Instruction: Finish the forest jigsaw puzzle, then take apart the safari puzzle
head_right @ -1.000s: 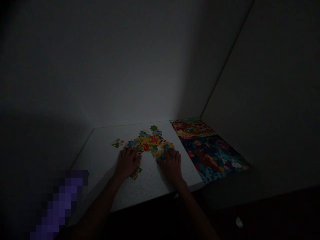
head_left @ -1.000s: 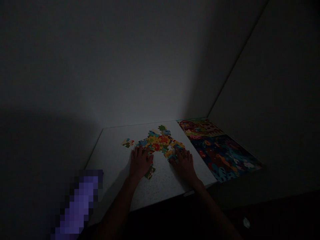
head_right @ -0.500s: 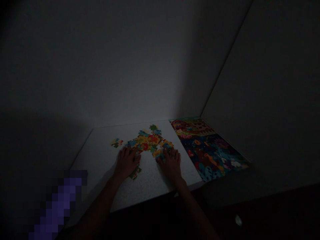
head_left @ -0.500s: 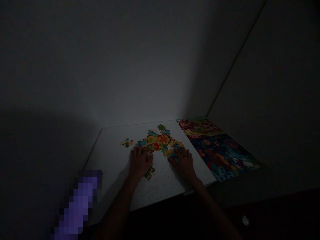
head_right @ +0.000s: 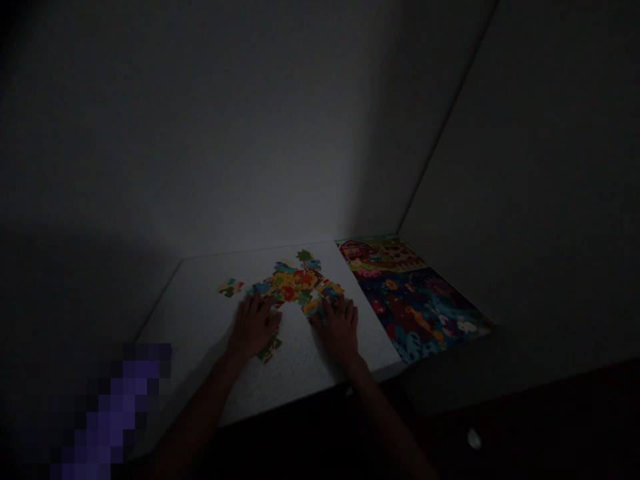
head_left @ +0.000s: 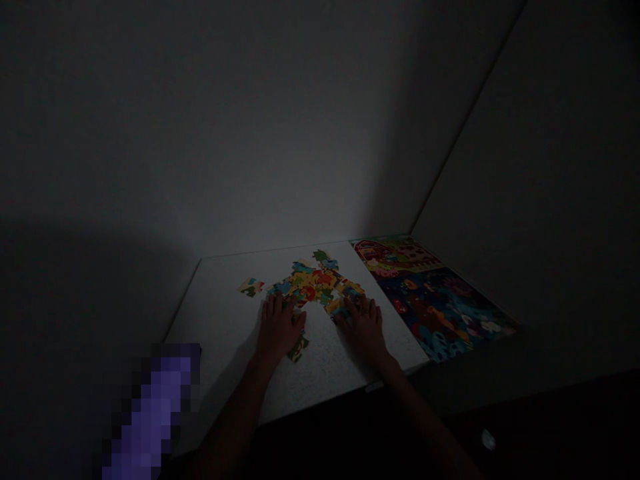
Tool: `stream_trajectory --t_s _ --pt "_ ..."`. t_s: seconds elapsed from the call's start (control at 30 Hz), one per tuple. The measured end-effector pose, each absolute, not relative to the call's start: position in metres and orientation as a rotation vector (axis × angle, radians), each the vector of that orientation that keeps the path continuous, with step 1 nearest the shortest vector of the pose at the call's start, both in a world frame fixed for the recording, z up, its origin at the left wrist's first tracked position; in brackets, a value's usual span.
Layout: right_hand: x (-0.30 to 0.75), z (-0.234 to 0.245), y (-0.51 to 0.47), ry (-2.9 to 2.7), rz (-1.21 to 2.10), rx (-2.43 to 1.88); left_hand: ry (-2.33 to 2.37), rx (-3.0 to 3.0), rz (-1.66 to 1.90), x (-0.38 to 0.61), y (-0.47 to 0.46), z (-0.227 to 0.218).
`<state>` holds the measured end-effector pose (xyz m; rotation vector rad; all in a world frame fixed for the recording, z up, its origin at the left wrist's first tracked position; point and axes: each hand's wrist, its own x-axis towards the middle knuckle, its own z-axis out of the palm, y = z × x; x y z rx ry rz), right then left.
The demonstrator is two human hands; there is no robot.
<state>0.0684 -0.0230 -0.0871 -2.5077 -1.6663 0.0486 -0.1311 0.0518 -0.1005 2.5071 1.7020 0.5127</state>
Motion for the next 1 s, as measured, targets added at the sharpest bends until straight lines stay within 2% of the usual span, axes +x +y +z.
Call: stream_trajectory --t_s 0.27,0.57,1.0 --pt "0.064 -0.082 -0.016 -1.698 0.094 -2.511 1.697 2.511 0.631 -0.120 0.037 -0.104" --pt "0.060 -0.081 -0.003 -1.755 0.074 -2.478 1.751 2.496 0.578 -0.109 0.024 -0.103" --pt "0.049 -0.083 0.020 -1.933 0.144 -2.256 1.837 2.431 0.736 -0.096 0.008 -0.109"
